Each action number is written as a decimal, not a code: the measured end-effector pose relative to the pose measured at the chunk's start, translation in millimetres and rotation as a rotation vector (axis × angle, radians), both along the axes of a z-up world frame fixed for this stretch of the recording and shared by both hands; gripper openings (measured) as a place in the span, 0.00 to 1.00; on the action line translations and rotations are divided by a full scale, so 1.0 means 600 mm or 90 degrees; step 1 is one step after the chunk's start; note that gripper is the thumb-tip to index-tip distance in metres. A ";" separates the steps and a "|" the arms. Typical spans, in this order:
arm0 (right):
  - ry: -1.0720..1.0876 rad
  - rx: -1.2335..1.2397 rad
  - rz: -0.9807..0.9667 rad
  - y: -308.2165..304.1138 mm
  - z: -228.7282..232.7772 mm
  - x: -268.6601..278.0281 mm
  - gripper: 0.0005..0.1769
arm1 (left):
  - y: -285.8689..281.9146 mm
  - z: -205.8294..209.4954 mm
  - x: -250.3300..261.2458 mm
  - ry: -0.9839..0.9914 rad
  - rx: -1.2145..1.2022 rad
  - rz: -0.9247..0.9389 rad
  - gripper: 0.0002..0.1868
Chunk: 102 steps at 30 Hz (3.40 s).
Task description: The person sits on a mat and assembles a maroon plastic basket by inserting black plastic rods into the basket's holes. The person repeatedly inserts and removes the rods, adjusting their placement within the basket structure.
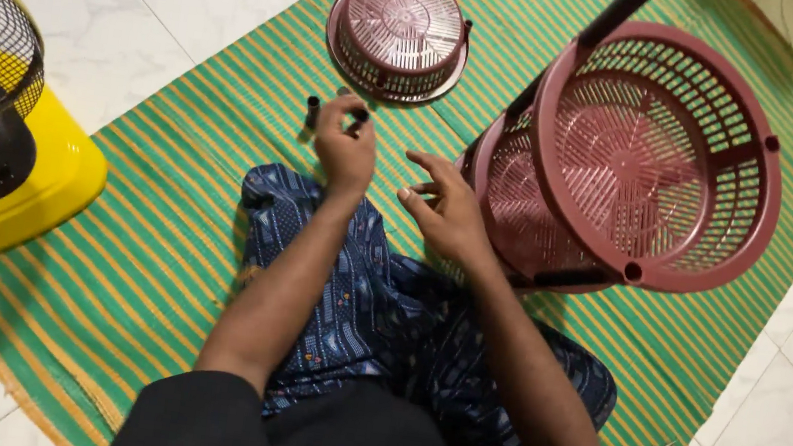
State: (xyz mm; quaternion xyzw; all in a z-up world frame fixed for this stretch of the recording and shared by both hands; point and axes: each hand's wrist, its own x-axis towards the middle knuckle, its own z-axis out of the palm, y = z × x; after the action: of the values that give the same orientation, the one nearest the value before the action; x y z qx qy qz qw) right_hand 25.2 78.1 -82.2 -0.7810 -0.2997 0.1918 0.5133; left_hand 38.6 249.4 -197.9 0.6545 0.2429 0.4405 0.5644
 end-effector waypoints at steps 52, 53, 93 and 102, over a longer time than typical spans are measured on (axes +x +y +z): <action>-0.862 -0.366 -0.076 -0.398 0.171 0.092 0.08 | -0.166 0.280 0.145 -0.254 0.058 -0.426 0.16; -0.879 -0.351 -0.075 -0.408 0.172 0.100 0.07 | -0.172 0.279 0.128 -0.247 0.047 -0.429 0.18; -0.308 -0.481 -0.276 -0.165 0.178 0.044 0.27 | -0.197 0.420 0.170 -0.134 0.027 -1.253 0.23; -0.340 -0.455 -0.275 -0.169 0.165 0.041 0.24 | -0.209 0.380 0.140 0.010 -0.086 -1.009 0.12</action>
State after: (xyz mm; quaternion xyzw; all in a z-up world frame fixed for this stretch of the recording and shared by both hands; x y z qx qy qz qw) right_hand 49.9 -23.5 17.0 -0.9743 -0.1675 -0.0355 0.1466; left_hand 122.9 124.2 29.9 0.5998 -0.2649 -0.1126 0.7466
